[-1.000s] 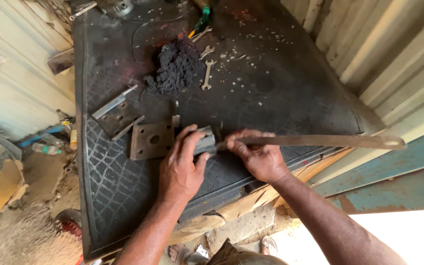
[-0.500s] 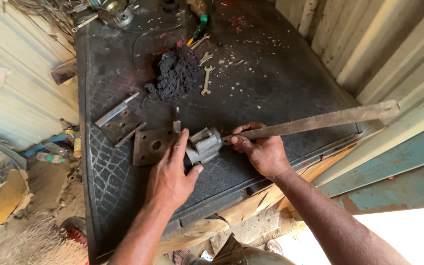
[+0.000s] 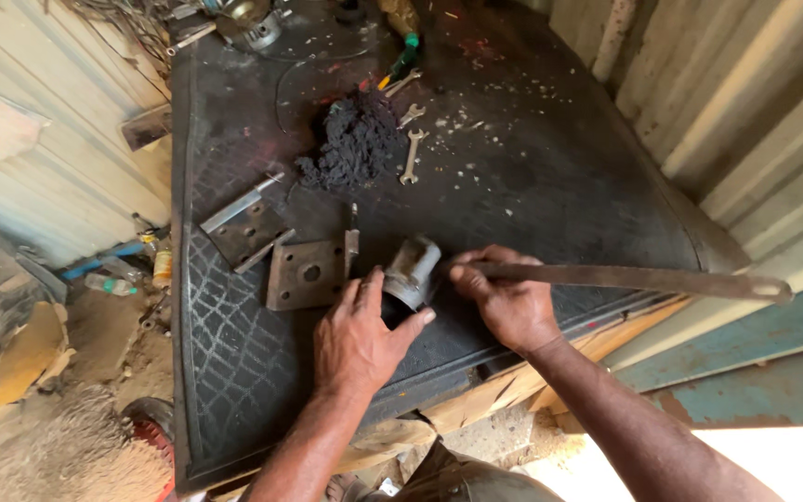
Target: The person uses a metal file to smooth the edges of a small metal part on a workbench. They then wipe the part with a dark rag and briefly handle a square metal plate with holes.
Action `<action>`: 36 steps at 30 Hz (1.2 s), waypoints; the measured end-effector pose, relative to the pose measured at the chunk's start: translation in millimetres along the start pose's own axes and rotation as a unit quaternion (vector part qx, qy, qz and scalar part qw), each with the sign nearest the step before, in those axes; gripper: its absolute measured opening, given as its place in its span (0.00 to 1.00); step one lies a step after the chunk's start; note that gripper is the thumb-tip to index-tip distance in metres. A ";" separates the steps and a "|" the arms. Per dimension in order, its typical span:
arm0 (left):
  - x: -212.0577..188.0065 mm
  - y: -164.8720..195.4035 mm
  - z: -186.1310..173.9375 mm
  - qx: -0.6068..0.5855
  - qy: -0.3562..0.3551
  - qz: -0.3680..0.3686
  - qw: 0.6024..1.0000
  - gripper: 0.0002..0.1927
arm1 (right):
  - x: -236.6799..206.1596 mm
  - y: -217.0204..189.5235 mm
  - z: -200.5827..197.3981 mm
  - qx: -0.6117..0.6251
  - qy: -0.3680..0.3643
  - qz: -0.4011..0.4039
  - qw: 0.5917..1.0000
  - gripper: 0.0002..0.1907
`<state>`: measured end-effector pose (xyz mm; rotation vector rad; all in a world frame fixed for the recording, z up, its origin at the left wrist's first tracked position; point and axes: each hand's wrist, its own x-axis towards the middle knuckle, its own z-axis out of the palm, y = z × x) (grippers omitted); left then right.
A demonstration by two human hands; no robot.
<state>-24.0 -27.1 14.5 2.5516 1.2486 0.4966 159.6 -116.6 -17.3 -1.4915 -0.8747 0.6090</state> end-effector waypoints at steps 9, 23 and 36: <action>-4.9 -8.7 9.6 0.010 0.038 0.011 0.999 0.45 | -1.3 -3.1 4.2 0.059 0.018 -0.011 0.998 0.07; -5.0 -11.2 8.1 -0.022 0.079 0.058 0.995 0.41 | -5.5 2.6 5.4 0.098 0.045 0.022 0.994 0.06; -0.9 -20.0 13.8 -0.042 0.083 0.093 0.991 0.41 | -4.6 3.9 21.9 0.289 0.025 0.053 0.956 0.12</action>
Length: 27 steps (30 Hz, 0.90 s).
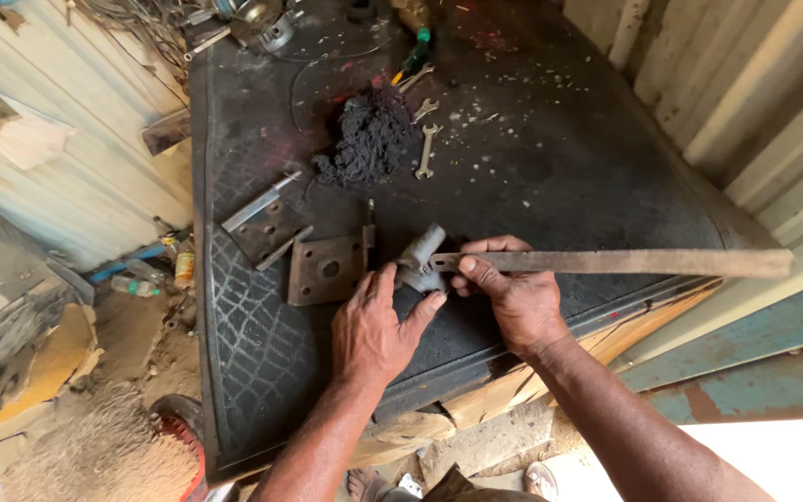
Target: The person uses a metal file to smooth the edges of a small metal part on a workbench. They then wipe the part with a dark rag and briefly handle a square metal plate with holes.
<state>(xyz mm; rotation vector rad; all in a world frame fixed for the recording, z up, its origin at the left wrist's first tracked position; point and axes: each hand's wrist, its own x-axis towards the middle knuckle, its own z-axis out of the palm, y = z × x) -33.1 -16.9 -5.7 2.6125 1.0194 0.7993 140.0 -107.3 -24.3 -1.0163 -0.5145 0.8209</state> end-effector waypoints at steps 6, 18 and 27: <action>-1.2 -2.3 -1.6 -0.073 -0.008 0.008 0.997 0.37 | -1.9 -15.5 -12.0 -0.047 -0.105 -0.045 0.992 0.10; -0.3 -2.0 1.1 -0.054 0.002 0.000 0.999 0.30 | 20.1 -40.0 -5.1 -0.226 -0.194 -0.094 0.950 0.06; -0.7 -3.3 6.0 -0.012 0.013 0.006 1.000 0.33 | 15.7 -68.7 5.9 -0.377 -0.270 -0.146 0.874 0.05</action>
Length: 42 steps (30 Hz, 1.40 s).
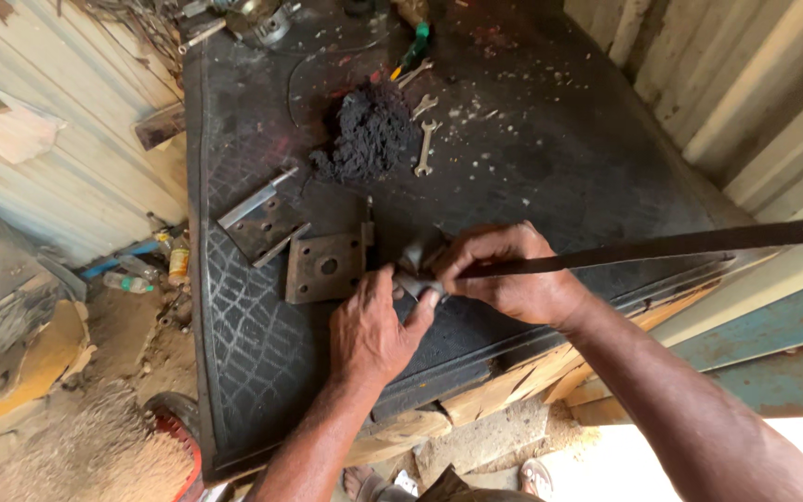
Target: The person uses a metal file to smooth the edges of a small metal part on a workbench. They then wipe the part with a dark rag and briefly handle a square metal plate with holes.
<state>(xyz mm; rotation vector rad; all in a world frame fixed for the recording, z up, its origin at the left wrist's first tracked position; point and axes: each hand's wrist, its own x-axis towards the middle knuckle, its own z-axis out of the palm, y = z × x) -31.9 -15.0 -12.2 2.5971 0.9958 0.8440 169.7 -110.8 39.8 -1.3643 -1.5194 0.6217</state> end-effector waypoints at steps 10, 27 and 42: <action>0.8 0.1 1.4 -0.008 -0.021 -0.013 1.000 0.34 | 0.9 11.8 5.0 0.167 0.035 0.016 0.985 0.03; -0.8 5.2 -2.8 0.009 -0.021 0.004 1.000 0.35 | -14.6 15.0 0.6 0.151 0.087 0.092 0.980 0.06; -0.6 9.2 -6.8 0.017 -0.010 0.029 0.999 0.35 | -27.2 14.5 1.6 0.022 0.062 0.138 0.988 0.12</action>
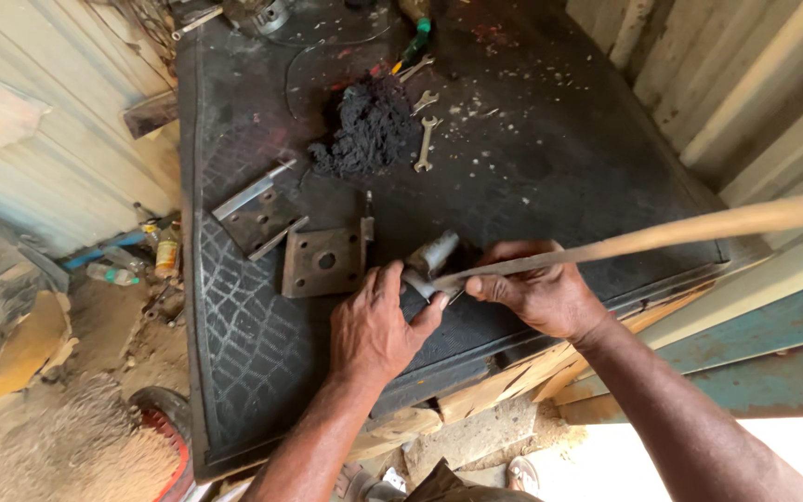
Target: The person uses a metal file to smooth the edges of a small metal part on a workbench. They then wipe the part with a dark rag and briefly handle a square metal plate with holes.
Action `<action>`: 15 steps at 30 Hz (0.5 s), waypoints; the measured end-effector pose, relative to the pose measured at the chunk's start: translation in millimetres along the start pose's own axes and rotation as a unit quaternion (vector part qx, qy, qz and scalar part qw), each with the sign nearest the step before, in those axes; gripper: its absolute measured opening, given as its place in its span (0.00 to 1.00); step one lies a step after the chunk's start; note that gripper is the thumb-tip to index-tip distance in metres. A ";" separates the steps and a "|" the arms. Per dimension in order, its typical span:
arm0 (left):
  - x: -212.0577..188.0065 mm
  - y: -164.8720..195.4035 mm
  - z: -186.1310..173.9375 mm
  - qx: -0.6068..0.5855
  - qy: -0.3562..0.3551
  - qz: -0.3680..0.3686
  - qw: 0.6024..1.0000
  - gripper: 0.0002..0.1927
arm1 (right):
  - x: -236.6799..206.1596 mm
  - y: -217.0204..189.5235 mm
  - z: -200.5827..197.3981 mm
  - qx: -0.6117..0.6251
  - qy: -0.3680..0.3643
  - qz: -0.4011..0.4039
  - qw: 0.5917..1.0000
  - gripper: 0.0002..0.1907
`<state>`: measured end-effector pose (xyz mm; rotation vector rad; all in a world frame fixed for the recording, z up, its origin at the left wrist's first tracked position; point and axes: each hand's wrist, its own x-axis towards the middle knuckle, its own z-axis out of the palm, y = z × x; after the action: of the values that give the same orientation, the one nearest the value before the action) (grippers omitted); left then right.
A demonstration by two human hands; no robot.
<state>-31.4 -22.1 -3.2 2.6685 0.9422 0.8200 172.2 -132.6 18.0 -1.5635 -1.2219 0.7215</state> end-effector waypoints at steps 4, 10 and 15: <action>1.3 -0.3 1.8 -0.006 -0.011 -0.018 1.000 0.35 | -0.2 -0.5 -1.9 0.019 0.025 -0.073 0.997 0.11; 0.0 -0.9 1.3 -0.005 -0.007 -0.013 1.000 0.35 | 4.8 -6.0 4.8 0.011 -0.010 -0.177 0.984 0.10; 0.8 -0.8 1.7 -0.017 -0.018 -0.025 0.999 0.36 | 7.0 -9.3 6.3 -0.033 -0.006 -0.163 0.986 0.10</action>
<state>-30.4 -21.1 -4.6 2.6112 0.9731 0.7669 165.6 -123.8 25.4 -1.3661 -1.4798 0.4821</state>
